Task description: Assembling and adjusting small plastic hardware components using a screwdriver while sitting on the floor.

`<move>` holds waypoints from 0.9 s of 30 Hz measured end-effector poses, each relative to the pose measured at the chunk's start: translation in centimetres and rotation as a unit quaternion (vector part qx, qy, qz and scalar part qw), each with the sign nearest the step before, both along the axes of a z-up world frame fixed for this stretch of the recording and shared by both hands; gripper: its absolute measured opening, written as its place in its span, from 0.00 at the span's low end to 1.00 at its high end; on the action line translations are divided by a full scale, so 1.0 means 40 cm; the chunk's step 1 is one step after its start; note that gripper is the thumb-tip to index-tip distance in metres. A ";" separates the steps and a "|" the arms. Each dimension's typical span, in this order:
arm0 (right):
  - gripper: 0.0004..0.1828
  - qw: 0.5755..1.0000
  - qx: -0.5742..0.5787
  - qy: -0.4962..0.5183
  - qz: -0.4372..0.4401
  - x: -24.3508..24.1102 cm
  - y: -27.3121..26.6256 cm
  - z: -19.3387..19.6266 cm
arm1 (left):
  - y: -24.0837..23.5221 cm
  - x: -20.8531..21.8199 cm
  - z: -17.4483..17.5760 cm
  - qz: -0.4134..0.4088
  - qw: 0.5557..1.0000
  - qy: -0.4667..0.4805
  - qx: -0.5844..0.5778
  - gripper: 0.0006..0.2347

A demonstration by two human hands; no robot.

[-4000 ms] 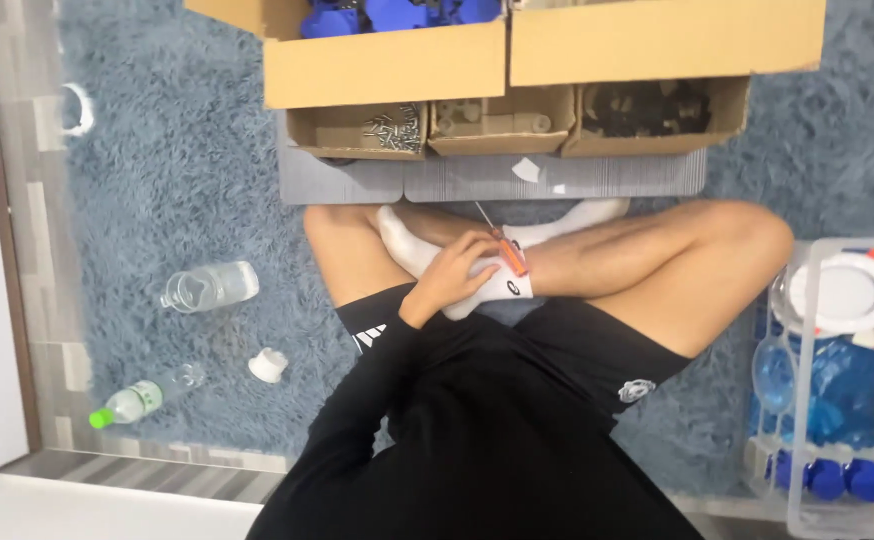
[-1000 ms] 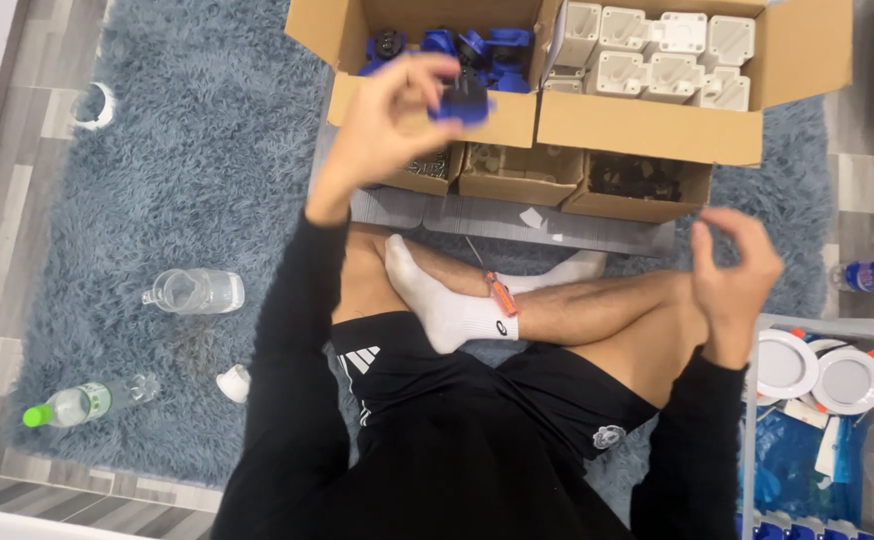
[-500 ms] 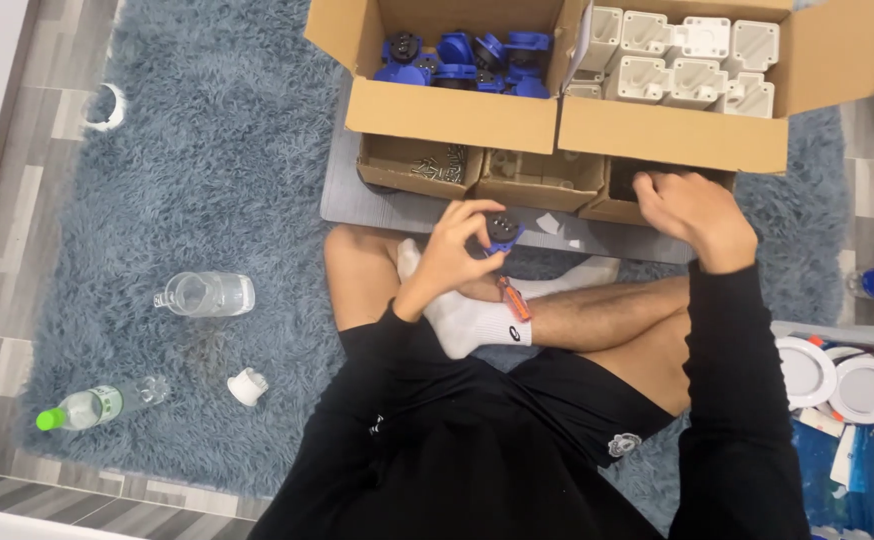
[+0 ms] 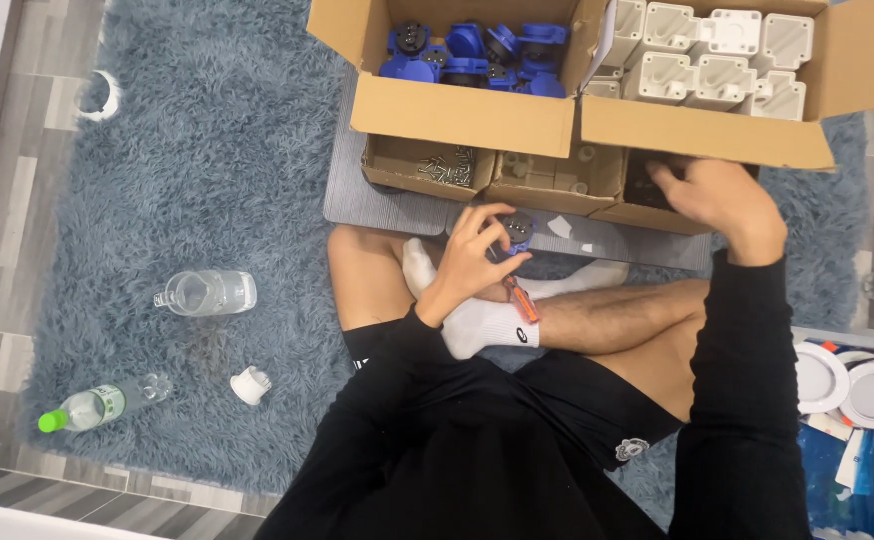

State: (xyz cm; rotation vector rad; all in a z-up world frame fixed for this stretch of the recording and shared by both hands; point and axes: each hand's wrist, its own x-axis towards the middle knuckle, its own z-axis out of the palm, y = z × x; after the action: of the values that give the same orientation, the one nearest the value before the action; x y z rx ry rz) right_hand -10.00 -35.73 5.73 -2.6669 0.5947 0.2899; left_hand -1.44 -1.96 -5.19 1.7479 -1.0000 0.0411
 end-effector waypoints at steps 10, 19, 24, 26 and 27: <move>0.18 0.989 0.016 -0.147 0.029 -0.040 0.005 0.017 | -0.015 -0.009 -0.008 0.019 0.999 -0.026 0.033 0.15; 0.17 0.946 -0.089 -0.310 0.040 -0.130 0.094 0.071 | -0.025 -0.021 -0.005 0.025 0.999 -0.021 0.031 0.16; 0.11 0.910 -0.098 -0.402 0.022 -0.186 0.149 0.062 | -0.016 -0.026 0.000 0.021 0.999 -0.012 0.031 0.15; 0.12 0.908 -0.069 -0.414 -0.002 -0.205 0.175 0.048 | -0.007 -0.028 0.027 0.020 1.000 -0.005 0.018 0.15; 0.14 0.903 -0.040 -0.427 -0.027 -0.214 0.189 0.040 | -0.002 -0.028 0.041 0.019 1.000 -0.001 0.005 0.15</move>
State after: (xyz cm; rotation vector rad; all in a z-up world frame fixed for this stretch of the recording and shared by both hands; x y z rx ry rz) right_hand -18.56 -28.16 7.33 -2.4886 0.3783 -0.8990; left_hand -2.57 -2.02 -3.54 1.7764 -0.9691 0.0617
